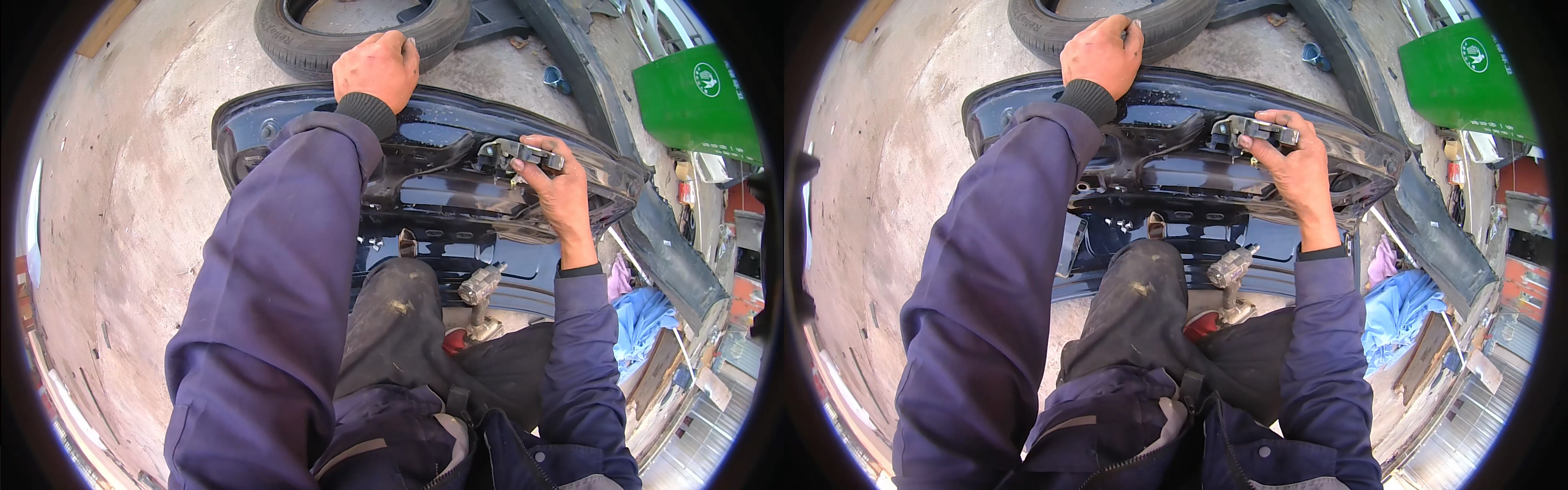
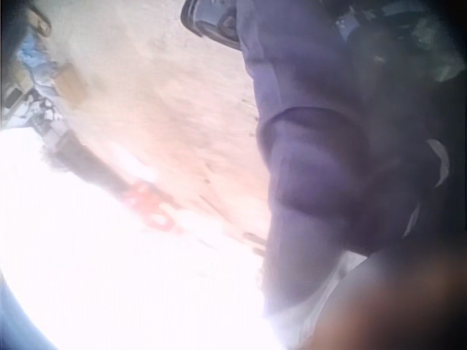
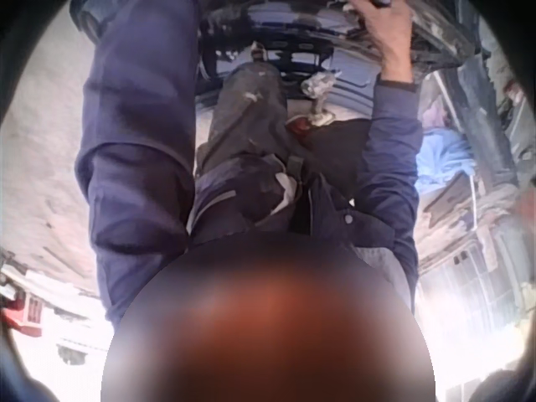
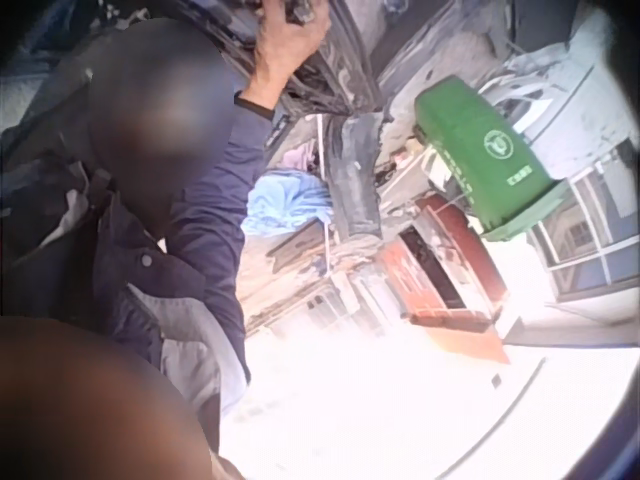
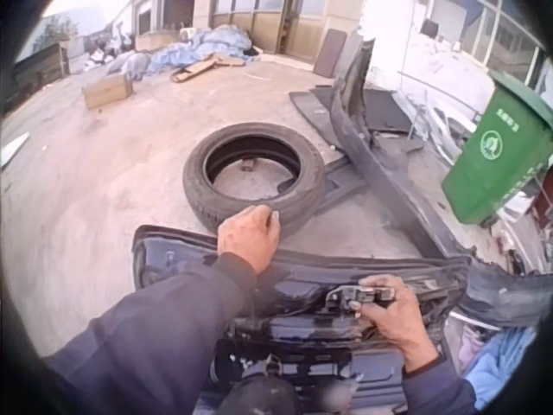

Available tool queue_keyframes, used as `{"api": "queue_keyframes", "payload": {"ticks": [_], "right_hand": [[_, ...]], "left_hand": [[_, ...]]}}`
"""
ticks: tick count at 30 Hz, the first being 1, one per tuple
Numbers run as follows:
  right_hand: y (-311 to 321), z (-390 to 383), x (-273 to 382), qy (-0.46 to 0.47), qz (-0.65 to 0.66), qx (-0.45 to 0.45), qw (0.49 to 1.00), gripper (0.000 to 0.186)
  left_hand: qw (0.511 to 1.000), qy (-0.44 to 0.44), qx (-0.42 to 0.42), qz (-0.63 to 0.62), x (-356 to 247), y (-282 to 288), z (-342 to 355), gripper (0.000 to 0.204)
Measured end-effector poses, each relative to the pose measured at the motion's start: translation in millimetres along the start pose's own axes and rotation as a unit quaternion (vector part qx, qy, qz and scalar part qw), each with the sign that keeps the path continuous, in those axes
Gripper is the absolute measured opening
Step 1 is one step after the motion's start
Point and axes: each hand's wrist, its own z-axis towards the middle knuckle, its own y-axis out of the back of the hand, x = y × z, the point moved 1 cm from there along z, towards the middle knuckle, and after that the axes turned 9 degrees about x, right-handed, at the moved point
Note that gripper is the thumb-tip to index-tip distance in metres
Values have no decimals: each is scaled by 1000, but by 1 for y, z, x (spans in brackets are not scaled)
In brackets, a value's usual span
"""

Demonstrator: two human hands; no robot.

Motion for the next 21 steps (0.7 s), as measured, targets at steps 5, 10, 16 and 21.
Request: {"api": "queue_keyframes", "payload": {"ticks": [5, 10, 16, 21], "right_hand": [[9, 5, 4, 65, 4, 37, 997, 35], [16, 15, 7, 13, 47, 74, 996, 32], [26, 26, 10, -9, 92, 133, 987, 31], [32, 29, 15, 15, 4, 143, 990, 33]], "left_hand": [[1000, -19, -21, 11, 2, -2, 1, 29], [1000, -13, -20, 5, 3, -5, -1, 28], [1000, -14, -7, 16, 2, -3, 0, 30], [1000, -20, -7, 20, 0, -1, 0, 29]]}}
